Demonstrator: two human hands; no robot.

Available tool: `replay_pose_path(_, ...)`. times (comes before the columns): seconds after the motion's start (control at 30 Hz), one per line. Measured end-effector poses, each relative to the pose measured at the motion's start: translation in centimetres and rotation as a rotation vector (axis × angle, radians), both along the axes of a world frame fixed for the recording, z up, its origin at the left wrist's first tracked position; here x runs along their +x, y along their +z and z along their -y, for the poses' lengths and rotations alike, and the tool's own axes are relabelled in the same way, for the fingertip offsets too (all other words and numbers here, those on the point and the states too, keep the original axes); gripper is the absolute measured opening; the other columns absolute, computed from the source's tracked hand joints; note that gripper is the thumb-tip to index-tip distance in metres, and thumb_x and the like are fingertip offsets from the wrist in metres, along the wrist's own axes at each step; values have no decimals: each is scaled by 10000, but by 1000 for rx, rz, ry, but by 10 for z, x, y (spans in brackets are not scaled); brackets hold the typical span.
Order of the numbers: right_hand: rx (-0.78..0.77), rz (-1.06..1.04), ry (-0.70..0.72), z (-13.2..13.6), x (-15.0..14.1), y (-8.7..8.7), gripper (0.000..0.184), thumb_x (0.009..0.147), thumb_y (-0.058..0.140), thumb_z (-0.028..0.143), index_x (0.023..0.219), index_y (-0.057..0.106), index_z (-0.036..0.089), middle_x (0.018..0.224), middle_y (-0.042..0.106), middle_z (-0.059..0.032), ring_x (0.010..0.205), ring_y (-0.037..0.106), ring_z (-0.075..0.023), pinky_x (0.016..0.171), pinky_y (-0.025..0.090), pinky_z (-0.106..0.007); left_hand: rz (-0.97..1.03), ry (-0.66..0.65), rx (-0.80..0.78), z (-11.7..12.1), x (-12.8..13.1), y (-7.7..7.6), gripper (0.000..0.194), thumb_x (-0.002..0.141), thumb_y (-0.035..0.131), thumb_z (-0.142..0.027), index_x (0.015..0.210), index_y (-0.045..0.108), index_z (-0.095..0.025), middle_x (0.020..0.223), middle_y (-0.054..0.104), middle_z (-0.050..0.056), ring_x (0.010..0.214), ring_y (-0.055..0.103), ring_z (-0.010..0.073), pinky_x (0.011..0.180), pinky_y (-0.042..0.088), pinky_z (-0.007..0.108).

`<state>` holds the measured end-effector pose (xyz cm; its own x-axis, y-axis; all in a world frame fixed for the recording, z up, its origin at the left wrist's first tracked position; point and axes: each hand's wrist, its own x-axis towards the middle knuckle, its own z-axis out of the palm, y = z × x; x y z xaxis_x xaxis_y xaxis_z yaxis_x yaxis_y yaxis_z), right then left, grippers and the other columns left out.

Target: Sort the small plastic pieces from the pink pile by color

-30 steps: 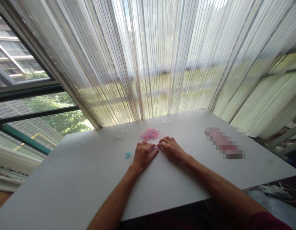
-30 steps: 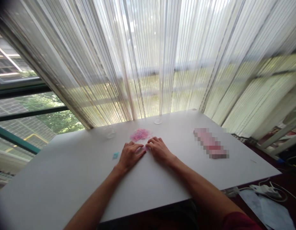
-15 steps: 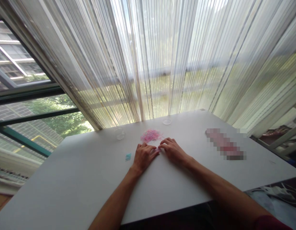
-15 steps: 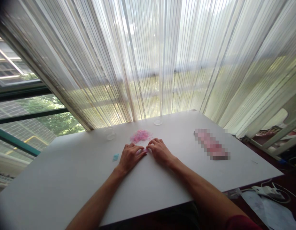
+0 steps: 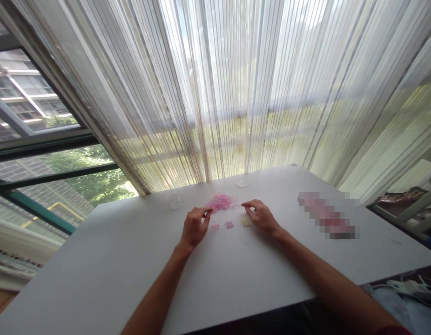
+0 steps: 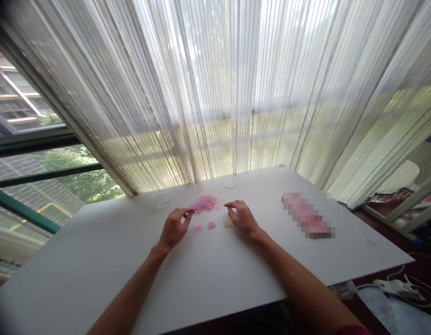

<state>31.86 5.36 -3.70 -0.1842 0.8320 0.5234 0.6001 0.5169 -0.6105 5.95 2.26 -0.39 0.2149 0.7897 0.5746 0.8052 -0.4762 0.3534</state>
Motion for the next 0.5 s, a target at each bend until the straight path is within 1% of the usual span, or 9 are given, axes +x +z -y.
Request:
replay_pose_path(0.1, -80, -125, -99, -6, 4, -2, 227, 849, 501, 210, 929, 713, 194, 920, 701, -60, 818, 633, -180, 750, 520, -315, -12, 0, -109, -17, -9, 18, 202, 880, 541, -212, 1010, 696, -203, 944, 725, 48, 779, 637, 166, 798, 502, 307)
replay_pose_path(0.17, -99, -158, -128, -9, 5, -4, 232, 843, 496, 231, 920, 711, 189, 927, 707, -57, 775, 638, -171, 750, 523, -318, -70, -11, -203, -30, -11, 28, 228, 864, 544, -210, 1039, 689, -197, 1000, 719, 52, 786, 647, 165, 804, 514, 303)
replay_pose_path(0.23, -95, -161, -134, -9, 3, -5, 233, 840, 497, 245, 917, 710, 188, 924, 712, -54, 759, 637, -171, 756, 524, -326, -159, -48, -273, -43, -9, 34, 251, 854, 547, -223, 1062, 686, -196, 1029, 712, 56, 811, 654, 170, 808, 521, 300)
replay_pose_path(0.3, -83, -152, -124, -9, 2, -6, 232, 839, 496, 252, 905, 711, 191, 908, 715, -51, 756, 637, -173, 756, 524, -330, -259, -81, -314, -55, -2, 36, 269, 852, 550, -244, 1081, 683, -201, 1047, 704, 61, 839, 655, 175, 807, 522, 294)
replay_pose_path(0.37, -76, -148, -118, -9, 2, -6, 234, 840, 494, 251, 902, 711, 190, 894, 714, -53, 764, 640, -177, 749, 524, -327, -347, -78, -333, -66, 7, 36, 277, 859, 545, -267, 1092, 683, -208, 1052, 699, 67, 866, 653, 181, 802, 519, 287)
replay_pose_path(0.5, -83, -150, -123, -9, 2, -8, 234, 843, 494, 252, 902, 712, 190, 888, 710, -55, 754, 639, -175, 732, 522, -317, -433, -57, -350, -82, 27, 32, 269, 855, 549, -295, 1060, 704, -215, 1008, 703, 82, 908, 650, 213, 786, 513, 294)
